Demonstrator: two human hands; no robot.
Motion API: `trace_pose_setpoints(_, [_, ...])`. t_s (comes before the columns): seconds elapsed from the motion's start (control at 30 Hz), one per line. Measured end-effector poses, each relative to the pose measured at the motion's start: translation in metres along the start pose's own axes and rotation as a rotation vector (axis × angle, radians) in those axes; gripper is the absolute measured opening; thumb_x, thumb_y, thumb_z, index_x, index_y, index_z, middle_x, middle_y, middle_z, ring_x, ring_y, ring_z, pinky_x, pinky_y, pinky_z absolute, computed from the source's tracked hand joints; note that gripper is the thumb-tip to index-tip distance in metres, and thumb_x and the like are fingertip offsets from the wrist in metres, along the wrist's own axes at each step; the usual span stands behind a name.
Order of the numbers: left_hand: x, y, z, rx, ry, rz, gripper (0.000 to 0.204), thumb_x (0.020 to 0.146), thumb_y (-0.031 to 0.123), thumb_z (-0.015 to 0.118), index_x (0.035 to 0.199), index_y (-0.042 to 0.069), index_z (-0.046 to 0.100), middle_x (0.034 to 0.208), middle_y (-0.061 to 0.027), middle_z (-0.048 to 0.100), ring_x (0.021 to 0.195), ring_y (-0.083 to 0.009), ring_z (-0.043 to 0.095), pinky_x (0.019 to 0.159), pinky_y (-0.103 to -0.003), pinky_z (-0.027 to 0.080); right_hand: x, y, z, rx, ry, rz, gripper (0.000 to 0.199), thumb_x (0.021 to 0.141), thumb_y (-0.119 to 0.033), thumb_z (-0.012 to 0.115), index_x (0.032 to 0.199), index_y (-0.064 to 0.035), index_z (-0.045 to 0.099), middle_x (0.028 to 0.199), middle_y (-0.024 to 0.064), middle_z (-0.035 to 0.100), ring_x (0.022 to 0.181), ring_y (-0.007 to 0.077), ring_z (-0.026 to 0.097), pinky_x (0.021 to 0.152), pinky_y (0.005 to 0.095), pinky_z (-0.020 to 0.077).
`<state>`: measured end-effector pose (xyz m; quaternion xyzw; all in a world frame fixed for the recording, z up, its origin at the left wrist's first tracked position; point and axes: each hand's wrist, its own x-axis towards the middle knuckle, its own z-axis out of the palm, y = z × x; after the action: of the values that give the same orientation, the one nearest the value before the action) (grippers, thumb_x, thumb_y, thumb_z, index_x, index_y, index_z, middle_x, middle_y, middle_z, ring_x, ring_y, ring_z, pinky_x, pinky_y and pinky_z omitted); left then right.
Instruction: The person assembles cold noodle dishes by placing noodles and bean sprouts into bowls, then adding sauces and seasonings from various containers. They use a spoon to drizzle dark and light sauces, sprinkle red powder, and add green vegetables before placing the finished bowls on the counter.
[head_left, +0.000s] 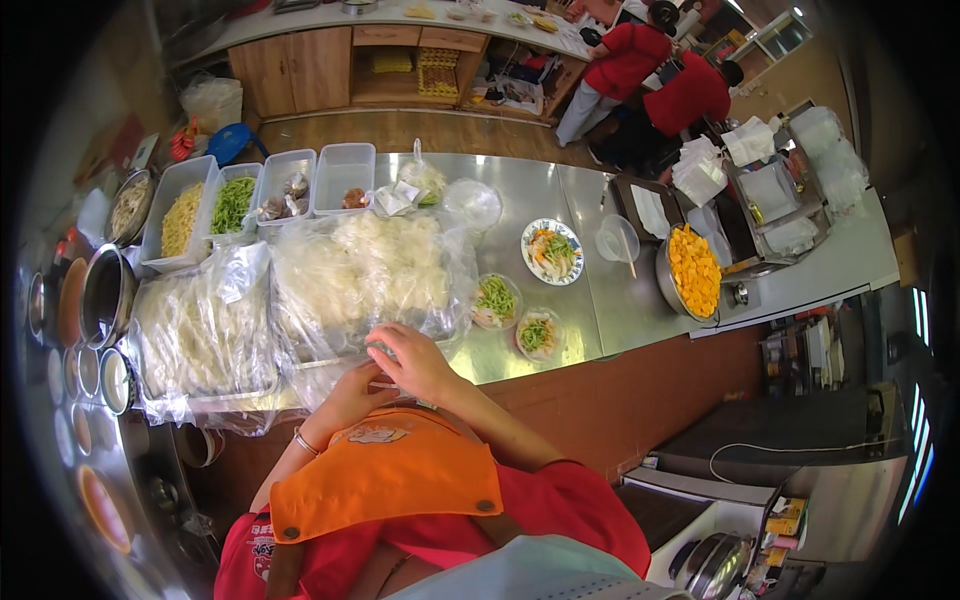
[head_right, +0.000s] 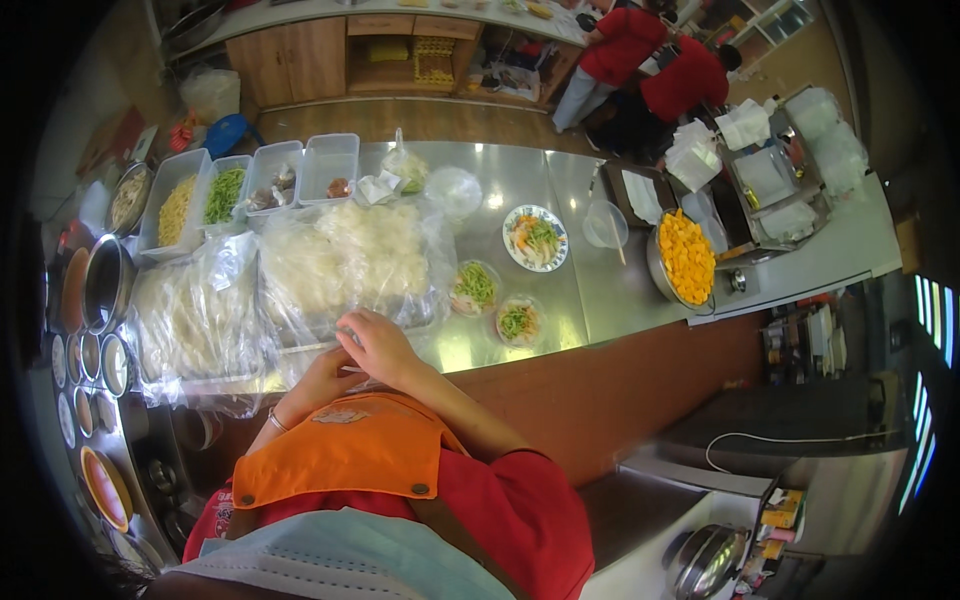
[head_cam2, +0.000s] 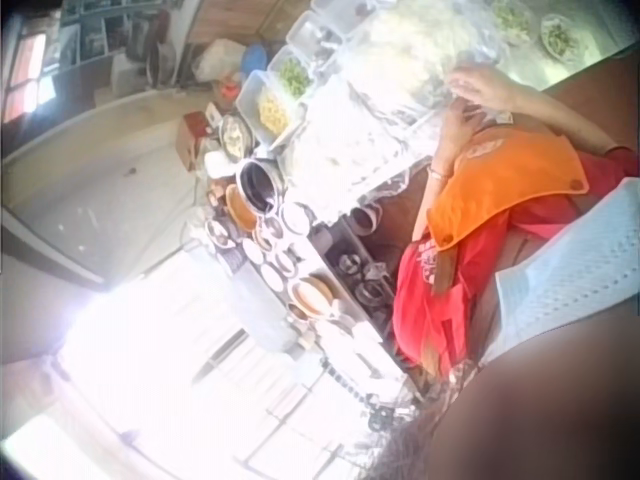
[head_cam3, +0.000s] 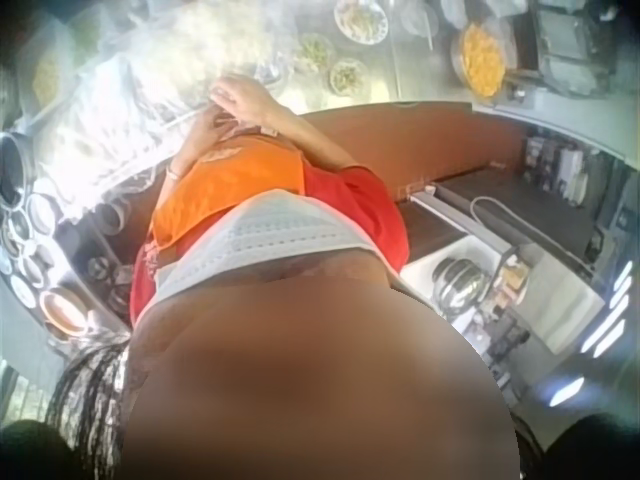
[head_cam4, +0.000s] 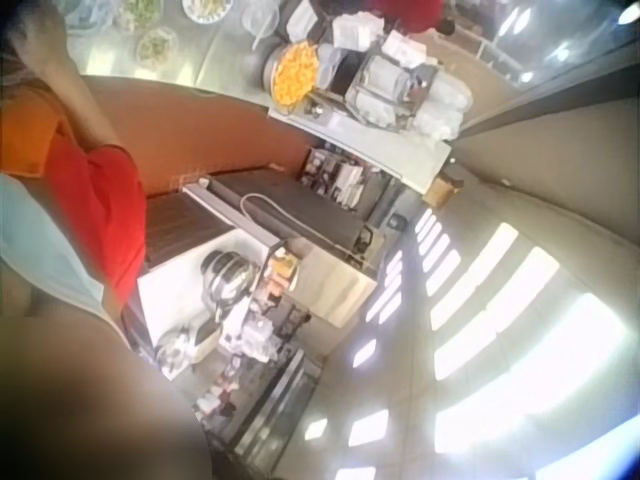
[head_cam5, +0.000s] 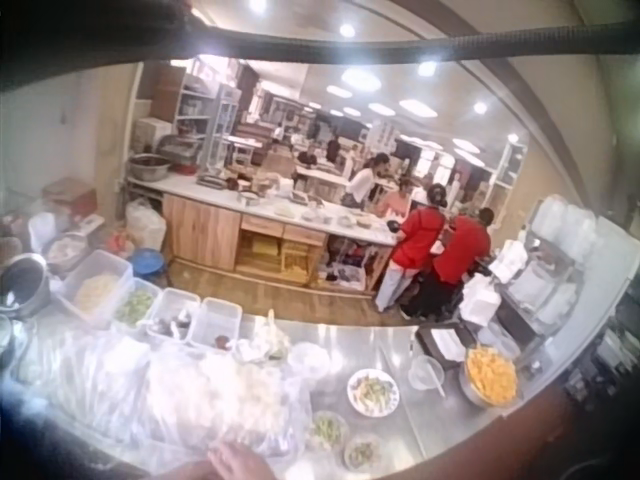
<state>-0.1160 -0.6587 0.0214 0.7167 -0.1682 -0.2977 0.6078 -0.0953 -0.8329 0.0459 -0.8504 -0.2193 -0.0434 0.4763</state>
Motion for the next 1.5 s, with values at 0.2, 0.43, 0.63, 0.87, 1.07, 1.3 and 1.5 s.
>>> trace_pose_setpoints(0.2, [-0.004,0.012,0.004,0.007,-0.026,-0.049,0.040,0.087,0.008,0.068,0.123,-0.003,0.053,0.116,-0.0162,0.064,0.104,-0.0264,0.065,0.089,-0.036,0.053,-0.003,0.001,0.003,0.002,-0.028,0.014,0.017,0.090,-0.017,0.059,0.101,-0.0035,0.059,0.096,0.0141,0.061,0.082,0.0351,0.060,0.071,0.0415,0.0483])
trace_pose_setpoints(0.43, [-0.004,0.011,0.005,0.018,-0.059,-0.050,0.041,0.087,0.009,0.068,0.124,-0.003,0.053,0.117,-0.0162,0.064,0.106,-0.0258,0.065,0.090,-0.036,0.053,-0.006,0.000,0.000,0.003,-0.102,0.073,0.017,0.093,-0.018,0.059,0.105,-0.0052,0.058,0.104,0.0127,0.062,0.091,0.0328,0.062,0.078,0.0391,0.0498])
trace_pose_setpoints(0.63, [-0.004,0.007,0.004,0.022,-0.071,-0.045,0.041,0.087,0.009,0.068,0.124,-0.003,0.053,0.116,-0.0164,0.065,0.105,-0.0260,0.065,0.090,-0.036,0.053,-0.006,0.000,0.001,0.003,-0.095,0.073,0.018,0.093,-0.019,0.059,0.105,-0.0057,0.058,0.103,0.0127,0.062,0.089,0.0325,0.062,0.077,0.0389,0.0499])
trace_pose_setpoints(0.87, [-0.004,0.007,0.004,0.023,-0.071,-0.048,0.040,0.088,0.011,0.068,0.122,-0.004,0.053,0.113,-0.0169,0.066,0.105,-0.0257,0.066,0.089,-0.035,0.053,-0.008,0.005,0.005,-0.009,-0.113,0.073,0.019,0.093,-0.020,0.058,0.105,-0.0054,0.058,0.103,0.0132,0.062,0.089,0.0331,0.062,0.077,0.0399,0.0500])
trace_pose_setpoints(1.07, [-0.003,0.007,0.004,0.026,-0.073,-0.049,0.039,0.088,0.015,0.069,0.120,-0.004,0.056,0.111,-0.0162,0.067,0.104,-0.0252,0.066,0.089,-0.035,0.053,-0.007,0.004,0.006,-0.016,-0.125,0.081,0.019,0.093,-0.020,0.059,0.105,-0.0055,0.059,0.102,0.0129,0.062,0.089,0.0330,0.062,0.077,0.0397,0.0499])
trace_pose_setpoints(1.3, [-0.004,0.014,0.006,-0.012,-0.068,-0.050,0.038,0.088,0.017,0.070,0.117,-0.003,0.058,0.110,-0.0150,0.067,0.102,-0.0244,0.066,0.088,-0.035,0.053,-0.007,0.003,0.005,-0.014,-0.127,0.073,0.019,0.093,-0.020,0.059,0.106,-0.0053,0.059,0.102,0.0127,0.062,0.089,0.0325,0.062,0.077,0.0392,0.0500])
trace_pose_setpoints(1.5, [-0.002,0.005,0.005,0.002,-0.093,-0.023,0.037,0.088,0.017,0.070,0.117,-0.003,0.058,0.108,-0.0142,0.068,0.102,-0.0234,0.066,0.088,-0.034,0.053,-0.008,0.005,0.010,-0.010,-0.116,0.067,0.019,0.092,-0.019,0.060,0.105,-0.0051,0.059,0.102,0.0124,0.062,0.087,0.0316,0.063,0.075,0.0387,0.0505])
